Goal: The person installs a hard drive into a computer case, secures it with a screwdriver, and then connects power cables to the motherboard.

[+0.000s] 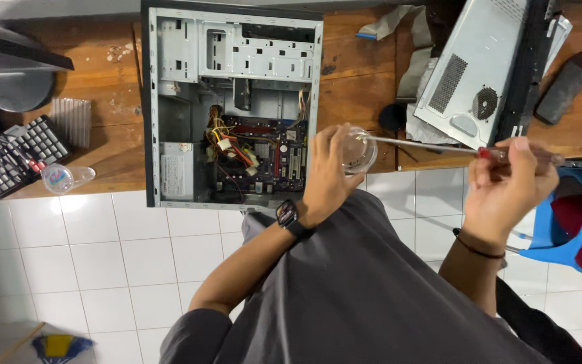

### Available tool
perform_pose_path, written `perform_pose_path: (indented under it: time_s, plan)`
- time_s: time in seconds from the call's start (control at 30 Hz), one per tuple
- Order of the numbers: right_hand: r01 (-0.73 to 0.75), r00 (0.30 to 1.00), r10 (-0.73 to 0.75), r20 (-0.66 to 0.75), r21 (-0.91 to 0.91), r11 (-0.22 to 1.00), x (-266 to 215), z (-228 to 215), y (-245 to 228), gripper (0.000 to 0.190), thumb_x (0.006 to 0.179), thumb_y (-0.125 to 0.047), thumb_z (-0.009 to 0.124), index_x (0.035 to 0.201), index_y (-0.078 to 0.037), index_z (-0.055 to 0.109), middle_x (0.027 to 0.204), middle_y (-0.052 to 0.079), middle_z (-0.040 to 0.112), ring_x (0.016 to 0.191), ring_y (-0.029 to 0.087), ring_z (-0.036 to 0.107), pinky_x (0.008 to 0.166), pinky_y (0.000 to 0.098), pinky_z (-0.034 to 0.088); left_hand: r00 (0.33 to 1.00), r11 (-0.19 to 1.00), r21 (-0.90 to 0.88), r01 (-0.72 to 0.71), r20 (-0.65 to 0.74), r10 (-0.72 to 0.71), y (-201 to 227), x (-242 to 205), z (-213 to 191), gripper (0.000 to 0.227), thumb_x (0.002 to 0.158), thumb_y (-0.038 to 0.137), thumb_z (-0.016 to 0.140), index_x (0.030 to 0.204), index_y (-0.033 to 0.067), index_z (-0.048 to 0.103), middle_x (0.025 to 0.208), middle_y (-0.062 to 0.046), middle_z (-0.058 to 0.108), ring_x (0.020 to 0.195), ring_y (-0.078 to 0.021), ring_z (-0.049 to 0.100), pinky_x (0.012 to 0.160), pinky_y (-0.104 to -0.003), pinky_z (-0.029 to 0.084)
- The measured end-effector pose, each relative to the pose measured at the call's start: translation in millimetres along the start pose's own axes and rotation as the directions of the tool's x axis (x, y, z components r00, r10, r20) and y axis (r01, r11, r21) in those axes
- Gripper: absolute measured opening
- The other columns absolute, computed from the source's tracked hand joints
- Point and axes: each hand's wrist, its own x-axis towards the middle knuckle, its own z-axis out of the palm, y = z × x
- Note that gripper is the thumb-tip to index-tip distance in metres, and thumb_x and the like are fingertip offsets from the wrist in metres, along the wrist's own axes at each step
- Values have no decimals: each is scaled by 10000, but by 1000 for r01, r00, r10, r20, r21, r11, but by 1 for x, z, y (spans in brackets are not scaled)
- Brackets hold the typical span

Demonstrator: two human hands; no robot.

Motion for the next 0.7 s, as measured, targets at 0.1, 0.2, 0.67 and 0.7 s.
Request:
perform_pose_path:
  time_s: [0.1, 0.2, 0.67, 0.7]
  plan:
    - [-96, 988, 95, -119, -1, 995, 12, -8, 17, 212, 965, -174, 702, 810, -99, 577, 565, 3, 464, 428, 88, 407, 427, 255, 282, 997, 1000, -17, -6, 83, 7, -3, 7, 14, 1012, 698, 111, 936, 1504, 13, 331, 1438, -214, 405, 1324, -389, 403, 1145, -517, 398]
    - [-119, 990, 116, -83, -33, 992, 16, -9, 29, 276, 1000, -121, 691, 772, -128, 536, 554, -15, 456, 409, 81, 394, 386, 262, 281, 989, 986, 157, 47, 129, -68, -11, 20, 33, 1029, 640, 136, 952, 1473, -10, 366, 1409, -208, 441, 1282, -406, 431, 1132, -500, 385]
    - [-413, 850, 386, -359, 2, 911, 12, 16, 94, 245, 969, -266, 703, 820, -96, 610, 645, 94, 646, 433, 87, 519, 371, 207, 382, 797, 727, 371, 577, -59, -602, -14, 67, 61, 941, 562, 166, 942, 1375, 203, 470, 1418, -38, 529, 1244, -337, 518, 975, -509, 457]
    - [-456, 821, 431, -374, 23, 889, 12, 16, 99, 259, 966, -299, 687, 815, -100, 622, 631, 77, 630, 440, 72, 503, 386, 194, 376, 793, 720, 366, 589, -94, -601, -20, 70, 64, 948, 566, 151, 949, 1372, 208, 455, 1427, -37, 520, 1253, -355, 519, 985, -532, 459]
